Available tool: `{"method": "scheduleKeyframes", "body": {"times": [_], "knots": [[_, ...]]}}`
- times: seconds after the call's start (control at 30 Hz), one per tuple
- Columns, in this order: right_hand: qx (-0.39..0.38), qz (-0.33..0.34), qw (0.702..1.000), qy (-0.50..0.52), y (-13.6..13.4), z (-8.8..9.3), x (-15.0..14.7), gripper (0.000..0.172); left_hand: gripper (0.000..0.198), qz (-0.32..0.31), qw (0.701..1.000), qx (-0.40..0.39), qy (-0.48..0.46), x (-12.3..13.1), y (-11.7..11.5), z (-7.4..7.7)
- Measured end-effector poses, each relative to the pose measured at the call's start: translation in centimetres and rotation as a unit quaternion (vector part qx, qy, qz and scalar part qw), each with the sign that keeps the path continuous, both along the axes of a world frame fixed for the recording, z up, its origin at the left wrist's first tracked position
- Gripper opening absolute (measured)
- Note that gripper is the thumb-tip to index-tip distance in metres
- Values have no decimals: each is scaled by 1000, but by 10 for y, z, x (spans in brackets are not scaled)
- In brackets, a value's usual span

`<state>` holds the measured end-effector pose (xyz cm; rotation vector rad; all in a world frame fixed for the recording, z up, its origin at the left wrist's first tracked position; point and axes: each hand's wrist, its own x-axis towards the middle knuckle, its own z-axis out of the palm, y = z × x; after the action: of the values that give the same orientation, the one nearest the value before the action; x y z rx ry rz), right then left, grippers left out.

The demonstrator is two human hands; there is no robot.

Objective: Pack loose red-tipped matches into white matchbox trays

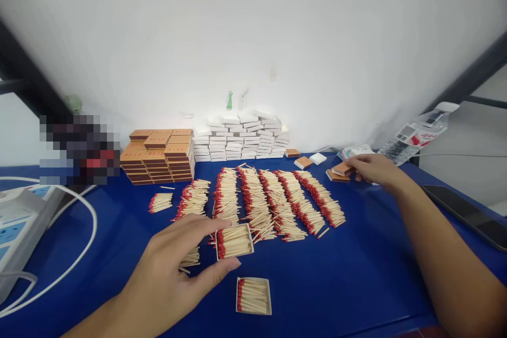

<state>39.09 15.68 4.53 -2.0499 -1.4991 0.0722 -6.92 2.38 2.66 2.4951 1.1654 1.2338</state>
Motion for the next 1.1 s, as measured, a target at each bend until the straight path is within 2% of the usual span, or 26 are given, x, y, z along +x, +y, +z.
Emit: {"method": "scheduleKeyframes", "body": {"times": [0.1,0.2,0.37,0.47,0.57,0.63,0.73,0.83,0.97,1.1], "knots": [[-121,15,992,20,1,-8,9,31,37,-14,1000,-8,2,0,-1,-3],[-155,-9,988,-10,8,-13,13,29,36,-18,1000,-21,-4,-1,0,-3],[-127,-44,987,-92,10,-15,17,38,37,-25,999,-38,1,2,-2,-6],[-70,-57,987,-136,8,-14,4,41,37,-47,997,-52,11,5,-5,-9],[-13,1,985,-171,14,-16,-22,37,33,-63,996,-67,13,8,-7,-11],[-5,65,981,-184,20,-20,-42,31,31,-69,995,-76,16,9,-8,-11],[-4,115,973,-202,28,-27,-63,32,31,-86,991,-96,23,12,-10,-12],[-8,128,969,-213,31,-32,-69,33,31,-114,986,-115,47,17,-13,-16],[-16,121,968,-219,32,-37,-65,37,30,-114,983,-135,45,21,-15,-20],[-27,98,970,-220,36,-41,-59,44,31,-131,976,-161,58,23,-15,-16]]}}
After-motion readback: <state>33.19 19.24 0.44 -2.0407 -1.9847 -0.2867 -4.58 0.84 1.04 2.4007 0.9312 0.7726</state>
